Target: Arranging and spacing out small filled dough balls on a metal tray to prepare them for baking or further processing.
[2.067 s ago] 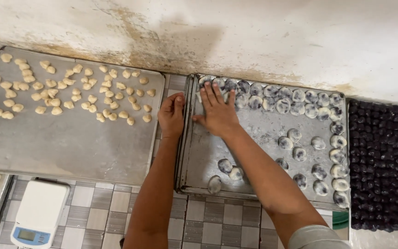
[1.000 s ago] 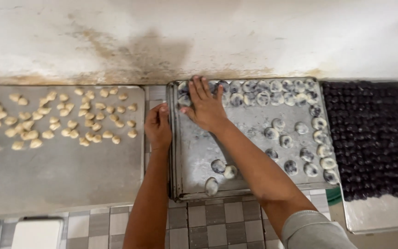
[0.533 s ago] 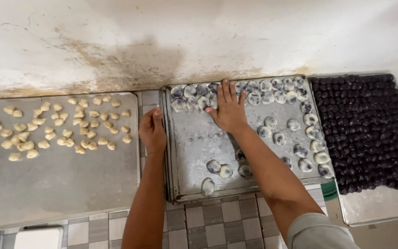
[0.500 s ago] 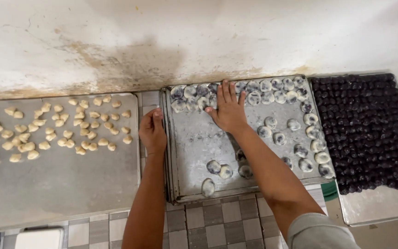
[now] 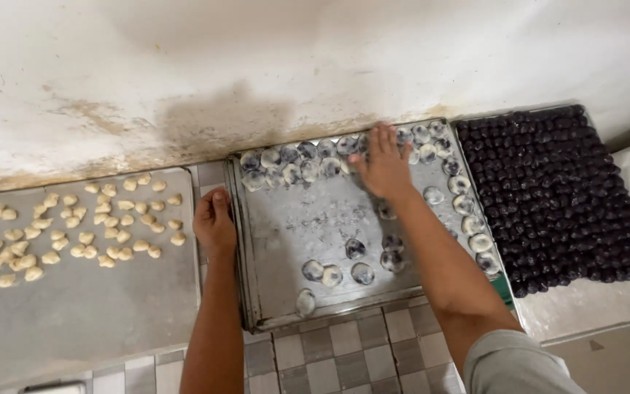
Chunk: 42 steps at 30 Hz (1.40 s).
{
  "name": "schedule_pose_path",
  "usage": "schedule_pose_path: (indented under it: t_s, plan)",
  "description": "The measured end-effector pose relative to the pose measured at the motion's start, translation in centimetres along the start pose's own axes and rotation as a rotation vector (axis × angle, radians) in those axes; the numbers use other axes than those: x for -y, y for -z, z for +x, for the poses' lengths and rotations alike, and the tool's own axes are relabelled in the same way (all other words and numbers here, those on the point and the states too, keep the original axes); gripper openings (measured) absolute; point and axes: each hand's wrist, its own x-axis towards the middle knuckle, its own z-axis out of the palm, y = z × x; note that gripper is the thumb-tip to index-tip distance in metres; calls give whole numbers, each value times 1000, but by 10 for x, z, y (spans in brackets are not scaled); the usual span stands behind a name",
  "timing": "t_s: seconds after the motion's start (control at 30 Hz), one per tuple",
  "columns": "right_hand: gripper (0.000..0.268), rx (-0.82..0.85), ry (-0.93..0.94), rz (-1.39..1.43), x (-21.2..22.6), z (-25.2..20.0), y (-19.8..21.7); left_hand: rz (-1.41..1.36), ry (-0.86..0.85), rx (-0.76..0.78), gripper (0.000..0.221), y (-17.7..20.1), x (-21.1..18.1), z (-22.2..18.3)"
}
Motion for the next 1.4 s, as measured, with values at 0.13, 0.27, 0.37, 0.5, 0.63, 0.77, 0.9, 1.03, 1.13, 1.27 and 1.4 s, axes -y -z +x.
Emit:
schedule_pose_path:
  t_s: [0.13,0.27,0.37,0.5,0.63,0.77,0.9,1.03,1.13,1.27,1.4]
  plan:
    - [85,75,46,47,-29,-1,-23,53,-38,6,18,3,9,0]
    - [82,119,17,83,-58,5,6,-11,51,-109,18,-2,-40,-24]
    - [82,123,5,45,-81,5,0,-5,72,-145,18,-9,-89,-68]
    - [84,157,52,119,-92,-1,29,-5,117,-89,20,-16,-132,-133]
    - [86,155,46,18,-132,13,3,36,144,-120,21,-13,-138,-185]
    - [83,129,60,71,-141,7,26,139,161,-30,22,-27,-150,-216]
    - [82,145,101,102,-174,4,11,238,117,80,20,-47,-160,-230]
    - [65,-42,189,165,-172,-38,23,359,33,134,18,-83,-143,-220]
    - [59,-209,303,-79,-176,-59,-13,483,7,255,20,-132,-120,-202]
    - [42,-237,245,-134,-164,-81,-11,960,-324,362,32,-201,-106,-181]
    - [31,-7,98,85,-156,-78,7,1239,-135,615,47,-244,-85,-157]
